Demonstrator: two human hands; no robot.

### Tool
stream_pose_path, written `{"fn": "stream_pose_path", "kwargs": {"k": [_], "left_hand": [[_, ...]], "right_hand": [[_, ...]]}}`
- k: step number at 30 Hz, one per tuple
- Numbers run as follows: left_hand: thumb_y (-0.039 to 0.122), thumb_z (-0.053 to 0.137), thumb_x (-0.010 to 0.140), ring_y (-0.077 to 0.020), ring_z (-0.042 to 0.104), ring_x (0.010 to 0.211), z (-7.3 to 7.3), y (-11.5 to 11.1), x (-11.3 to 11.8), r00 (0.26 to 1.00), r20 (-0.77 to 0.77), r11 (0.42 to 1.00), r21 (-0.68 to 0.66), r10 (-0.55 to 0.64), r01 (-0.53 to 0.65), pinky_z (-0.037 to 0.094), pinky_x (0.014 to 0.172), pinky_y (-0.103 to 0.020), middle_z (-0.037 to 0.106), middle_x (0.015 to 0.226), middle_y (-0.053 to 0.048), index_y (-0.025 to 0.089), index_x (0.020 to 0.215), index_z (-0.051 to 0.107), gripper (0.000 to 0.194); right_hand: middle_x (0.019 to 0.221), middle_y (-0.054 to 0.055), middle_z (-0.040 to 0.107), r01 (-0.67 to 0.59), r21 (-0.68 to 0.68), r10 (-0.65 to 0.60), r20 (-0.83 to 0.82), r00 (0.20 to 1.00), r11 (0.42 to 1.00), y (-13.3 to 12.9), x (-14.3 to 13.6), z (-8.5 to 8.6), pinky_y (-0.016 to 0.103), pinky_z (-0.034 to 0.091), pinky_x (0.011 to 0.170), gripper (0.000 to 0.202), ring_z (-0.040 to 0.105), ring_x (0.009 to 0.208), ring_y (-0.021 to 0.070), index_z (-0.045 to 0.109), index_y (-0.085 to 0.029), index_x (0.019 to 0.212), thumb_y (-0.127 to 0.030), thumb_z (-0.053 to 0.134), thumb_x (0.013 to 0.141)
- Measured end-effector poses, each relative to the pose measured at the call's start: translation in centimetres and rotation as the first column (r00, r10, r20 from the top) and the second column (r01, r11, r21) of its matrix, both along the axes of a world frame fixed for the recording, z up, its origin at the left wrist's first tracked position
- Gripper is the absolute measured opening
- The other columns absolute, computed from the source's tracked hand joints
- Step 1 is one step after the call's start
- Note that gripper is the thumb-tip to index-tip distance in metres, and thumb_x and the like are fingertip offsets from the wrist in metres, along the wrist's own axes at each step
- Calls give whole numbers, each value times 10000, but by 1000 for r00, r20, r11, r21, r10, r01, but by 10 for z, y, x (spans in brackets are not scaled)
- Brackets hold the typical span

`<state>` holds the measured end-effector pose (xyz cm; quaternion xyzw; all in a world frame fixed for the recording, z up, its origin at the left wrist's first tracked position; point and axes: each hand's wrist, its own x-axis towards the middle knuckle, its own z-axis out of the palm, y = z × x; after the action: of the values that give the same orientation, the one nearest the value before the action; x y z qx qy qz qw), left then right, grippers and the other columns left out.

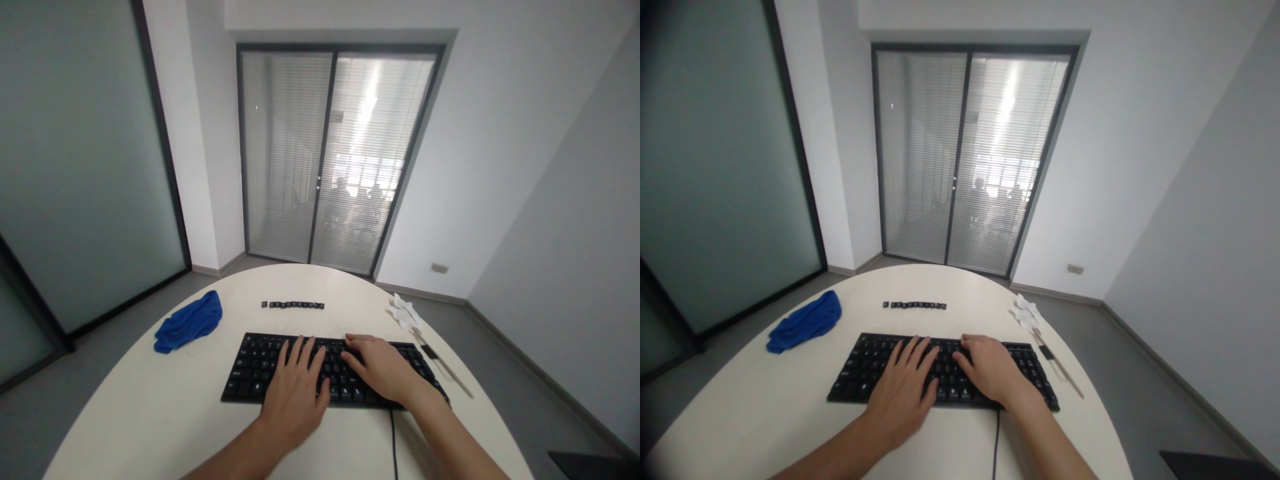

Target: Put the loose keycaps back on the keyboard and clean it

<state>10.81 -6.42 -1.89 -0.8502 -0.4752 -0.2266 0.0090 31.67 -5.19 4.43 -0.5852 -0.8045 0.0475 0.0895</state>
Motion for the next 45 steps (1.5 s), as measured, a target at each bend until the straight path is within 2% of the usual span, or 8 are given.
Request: {"fn": "stream_pose_path", "kwargs": {"k": [5, 11, 16, 21, 26, 34, 40, 45], "left_hand": [[396, 451, 969, -323, 410, 1402, -2, 0, 0, 1000, 13, 1000, 12, 1, -1, 258, 1189, -598, 501, 1505, -91, 240, 1421, 520, 483], [381, 446, 959, -319, 424, 1382, -1, 0, 0, 1000, 18, 1000, 30, 7, -7, 251, 1191, -596, 526, 1478, -89, 230, 1404, 531, 477], [380, 445, 956, -313, 437, 1365, -2, 1, 1, 1000, 31, 999, 35, -2, 0, 245, 1194, -593, 526, 1469, -103, 220, 1400, 532, 479], [393, 431, 961, -317, 418, 1378, -2, 0, 0, 999, 37, 1000, 25, 5, -6, 257, 1189, -592, 510, 1480, -99, 230, 1403, 525, 481], [398, 423, 964, -315, 419, 1374, -1, 0, -1, 999, 32, 1000, 22, 1, -2, 254, 1192, -589, 507, 1481, -98, 234, 1406, 521, 481], [396, 439, 960, -315, 414, 1379, -2, 1, 0, 1000, 31, 1000, 8, 1, -2, 238, 1198, -590, 504, 1486, -97, 228, 1408, 523, 485], [383, 437, 967, -308, 420, 1380, 2, -1, 0, 1000, 22, 1000, 1, 2, -2, 245, 1196, -583, 518, 1477, -101, 217, 1414, 520, 484], [377, 448, 967, -300, 426, 1374, 1, 1, 0, 1000, 19, 1000, 11, -2, 2, 253, 1192, -580, 537, 1457, -96, 217, 1404, 526, 472]], "right_hand": [[1010, 136, 747, 69, 70, -78, 130, 989, 995, 7, -13, -2, 322, 478, 903, 372, 686, 982, 255, 717, -169, 950, -373, 413, 1019], [965, 173, 740, 254, 98, -269, 196, 943, 962, 41, -23, -5, 349, 489, 822, 428, 698, 939, 282, 718, -152, 896, -386, 382, 1022], [1108, 136, 727, 273, 75, -282, 173, 944, 959, 78, -33, -7, 347, 496, 817, 293, 691, 1001, 276, 698, -183, 1101, -337, 489, 966], [1299, 143, 648, 259, 60, -266, 146, 953, 964, 109, -51, -15, 347, 493, 859, 442, 666, 1078, 263, 560, -206, 1358, -257, 519, 922], [1214, 159, 684, 272, 48, -276, 118, 954, 961, 124, -55, -25, 372, 487, 887, 375, 644, 1113, 281, 618, -178, 1282, -286, 491, 946], [1050, 185, 745, 281, -4, -281, -17, 959, 960, 111, -35, -24, 376, 500, 863, 239, 693, 996, 299, 767, -150, 976, -238, 571, 872], [1057, 90, 761, 168, 14, -156, -300, 941, 986, 76, 5, -18, 302, 508, 881, 326, 697, 965, 216, 714, -180, 1149, -364, 556, 931], [996, 55, 777, 11, -18, -19, -503, 864, 1000, 47, 17, -31, 327, 520, 891, 303, 708, 937, 226, 742, -199, 1055, -425, 626, 889]]}}
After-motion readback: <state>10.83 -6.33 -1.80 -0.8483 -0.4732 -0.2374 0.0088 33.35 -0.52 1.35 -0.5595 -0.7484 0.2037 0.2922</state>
